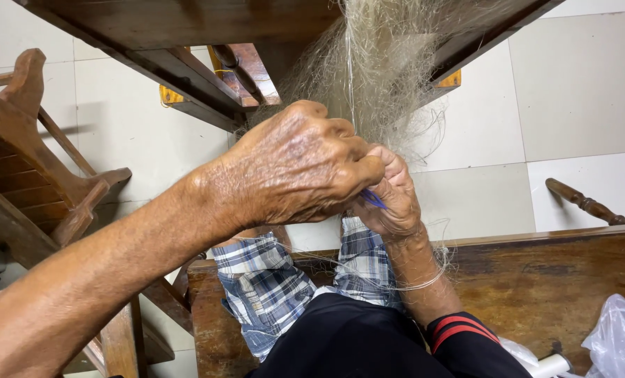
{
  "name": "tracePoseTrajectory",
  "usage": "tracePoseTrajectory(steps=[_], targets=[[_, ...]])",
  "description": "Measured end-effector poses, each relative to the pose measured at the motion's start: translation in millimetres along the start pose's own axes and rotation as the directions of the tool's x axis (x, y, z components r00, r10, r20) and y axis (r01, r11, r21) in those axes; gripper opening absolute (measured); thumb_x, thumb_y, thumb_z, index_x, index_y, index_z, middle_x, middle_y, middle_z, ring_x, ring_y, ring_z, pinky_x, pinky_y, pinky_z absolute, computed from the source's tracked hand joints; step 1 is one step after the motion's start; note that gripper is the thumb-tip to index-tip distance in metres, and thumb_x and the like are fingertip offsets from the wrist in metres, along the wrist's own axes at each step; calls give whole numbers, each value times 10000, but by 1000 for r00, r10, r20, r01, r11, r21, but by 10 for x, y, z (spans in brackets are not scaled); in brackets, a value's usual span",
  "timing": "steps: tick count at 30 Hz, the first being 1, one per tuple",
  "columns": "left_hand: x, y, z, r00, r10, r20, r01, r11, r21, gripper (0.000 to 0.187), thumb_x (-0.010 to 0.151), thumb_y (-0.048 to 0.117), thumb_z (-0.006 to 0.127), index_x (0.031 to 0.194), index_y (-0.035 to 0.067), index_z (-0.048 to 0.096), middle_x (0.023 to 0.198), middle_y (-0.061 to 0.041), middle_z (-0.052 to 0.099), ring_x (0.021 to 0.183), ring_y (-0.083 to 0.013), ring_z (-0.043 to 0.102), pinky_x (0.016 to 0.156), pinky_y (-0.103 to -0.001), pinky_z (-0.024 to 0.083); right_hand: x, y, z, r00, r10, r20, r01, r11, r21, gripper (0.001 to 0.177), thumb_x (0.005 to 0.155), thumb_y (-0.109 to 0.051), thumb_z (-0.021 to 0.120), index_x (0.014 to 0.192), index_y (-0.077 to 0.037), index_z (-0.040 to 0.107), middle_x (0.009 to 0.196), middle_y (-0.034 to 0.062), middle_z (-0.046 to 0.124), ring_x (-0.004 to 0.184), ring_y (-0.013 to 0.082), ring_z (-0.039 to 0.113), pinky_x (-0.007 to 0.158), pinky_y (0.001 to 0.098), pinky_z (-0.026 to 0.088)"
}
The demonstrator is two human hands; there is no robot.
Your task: Repairing a fine fishing net using scissors and a netting tool
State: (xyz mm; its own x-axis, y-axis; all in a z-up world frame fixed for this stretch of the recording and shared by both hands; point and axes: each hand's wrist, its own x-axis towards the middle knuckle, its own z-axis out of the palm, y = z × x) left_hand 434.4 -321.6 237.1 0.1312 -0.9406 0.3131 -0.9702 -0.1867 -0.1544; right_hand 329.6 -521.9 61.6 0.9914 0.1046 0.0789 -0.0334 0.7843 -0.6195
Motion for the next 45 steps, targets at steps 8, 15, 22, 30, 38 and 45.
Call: tracePoseTrajectory(steps=[8,15,22,30,38,45], targets=[[-101,89,153,943,119,-310,-63,981,184,203,1235,118,620,1084,253,606,898,51,588,764,-158,598,686,-339,441,28,-103,256,996,-64,62,66,997,-29,401,1055,-293,961,1115,-120,604,973,-8,539,828,88,534,753,235,464],[-168,135,247,891,138,-433,-49,976,211,212,1216,27,654,1285,226,683,928,47,544,791,-144,537,697,-329,391,58,-160,468,981,-121,150,131,990,-58,531,1016,-438,1033,1156,-126,627,1192,24,528,1032,122,538,909,244,476],[-149,437,382,825,62,-562,38,985,165,225,1164,23,647,1237,196,772,1320,-49,759,1156,-218,794,1016,-467,533,21,-147,394,980,-95,174,100,995,-17,279,1092,-235,837,1203,-92,625,1205,99,597,1147,202,605,1019,309,535],[-5,1204,339,720,-11,-694,-37,998,-55,362,1298,103,489,1284,231,827,1426,-48,804,1310,-258,784,1171,-511,564,-122,-138,30,954,96,283,-165,958,232,245,1229,-21,434,1404,44,593,1190,361,750,1234,416,811,1037,435,692],[195,2309,390,532,-317,-785,-60,911,-408,54,1140,130,705,1118,177,719,1049,-29,793,977,-238,840,1136,-486,561,-139,48,449,975,-179,131,169,982,78,105,1220,-116,776,1181,-60,696,1352,104,623,811,84,562,927,317,620],[127,2752,422,579,-444,-684,-190,742,-643,60,1251,114,750,1234,56,748,1056,-94,766,910,-310,784,958,-498,625,-177,109,343,986,-134,94,125,987,101,51,1203,-97,789,1202,-91,738,1379,74,659,1089,159,658,975,335,605]])
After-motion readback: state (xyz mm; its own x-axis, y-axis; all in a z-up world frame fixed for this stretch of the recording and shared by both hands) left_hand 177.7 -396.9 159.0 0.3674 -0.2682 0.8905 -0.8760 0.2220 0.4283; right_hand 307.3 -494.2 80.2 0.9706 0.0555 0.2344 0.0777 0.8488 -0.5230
